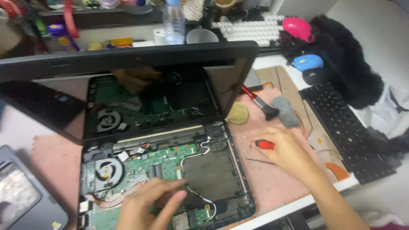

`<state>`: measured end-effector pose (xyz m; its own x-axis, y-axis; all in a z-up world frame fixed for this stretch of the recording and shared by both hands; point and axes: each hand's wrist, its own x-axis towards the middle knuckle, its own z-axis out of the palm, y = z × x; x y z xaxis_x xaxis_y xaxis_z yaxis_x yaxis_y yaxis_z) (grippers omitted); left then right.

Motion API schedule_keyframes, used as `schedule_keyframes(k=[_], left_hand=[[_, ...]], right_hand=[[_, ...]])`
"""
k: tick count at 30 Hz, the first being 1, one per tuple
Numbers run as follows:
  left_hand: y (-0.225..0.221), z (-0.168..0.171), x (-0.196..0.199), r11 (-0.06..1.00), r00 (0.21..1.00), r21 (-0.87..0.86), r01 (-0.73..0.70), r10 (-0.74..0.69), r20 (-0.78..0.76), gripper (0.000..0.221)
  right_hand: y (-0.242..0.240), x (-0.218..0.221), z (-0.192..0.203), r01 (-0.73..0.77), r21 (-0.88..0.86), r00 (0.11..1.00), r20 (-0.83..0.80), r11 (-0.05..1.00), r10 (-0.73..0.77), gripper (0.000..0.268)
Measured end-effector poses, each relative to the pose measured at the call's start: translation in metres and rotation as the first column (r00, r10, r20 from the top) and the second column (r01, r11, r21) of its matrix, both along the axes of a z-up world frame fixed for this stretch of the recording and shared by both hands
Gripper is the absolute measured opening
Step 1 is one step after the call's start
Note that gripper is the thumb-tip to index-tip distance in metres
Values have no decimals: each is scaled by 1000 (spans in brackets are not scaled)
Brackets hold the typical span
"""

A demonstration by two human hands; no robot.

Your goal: The person works on the internal components of a laptop, handling small wires and connectors, using a screwdriver to remove and replace screws, and inserting a memory module.

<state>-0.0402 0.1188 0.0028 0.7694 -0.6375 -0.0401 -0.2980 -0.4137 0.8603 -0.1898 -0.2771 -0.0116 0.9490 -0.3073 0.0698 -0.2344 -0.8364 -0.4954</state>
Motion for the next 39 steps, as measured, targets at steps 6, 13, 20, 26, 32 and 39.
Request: schedule_keyframes(k=[6, 13, 20, 26, 32, 39], left_hand=[[-14, -18, -9, 908, 952, -337, 250, -168, 254, 25], [-34, 1, -6, 955, 976, -202, 216, -213, 37, 33], [-36, 42, -11, 967, 751, -256, -14, -159, -641, 37], [-10, 29, 3, 962, 655, -213, -171, -51, -754, 29], [23, 16, 19, 962, 805, -255, -100, -72, -589, 14], [52, 7, 32, 957, 851, -251, -143, -11, -524, 5]], right_hand=[[-14, -7, -35, -22, -100, 998, 59, 995, 28, 30], [-5, -11, -9, 93, -288, 995, 50, 953, -82, 39], [127, 13, 57, -368, 148, 911, 255, 918, 324, 19], [166, 38, 57, -509, 62, 818, 345, 858, 460, 15], [194, 68, 58, -571, 174, 809, 285, 803, 513, 30], [200, 99, 91, -309, 409, 914, -122, 859, 387, 34]])
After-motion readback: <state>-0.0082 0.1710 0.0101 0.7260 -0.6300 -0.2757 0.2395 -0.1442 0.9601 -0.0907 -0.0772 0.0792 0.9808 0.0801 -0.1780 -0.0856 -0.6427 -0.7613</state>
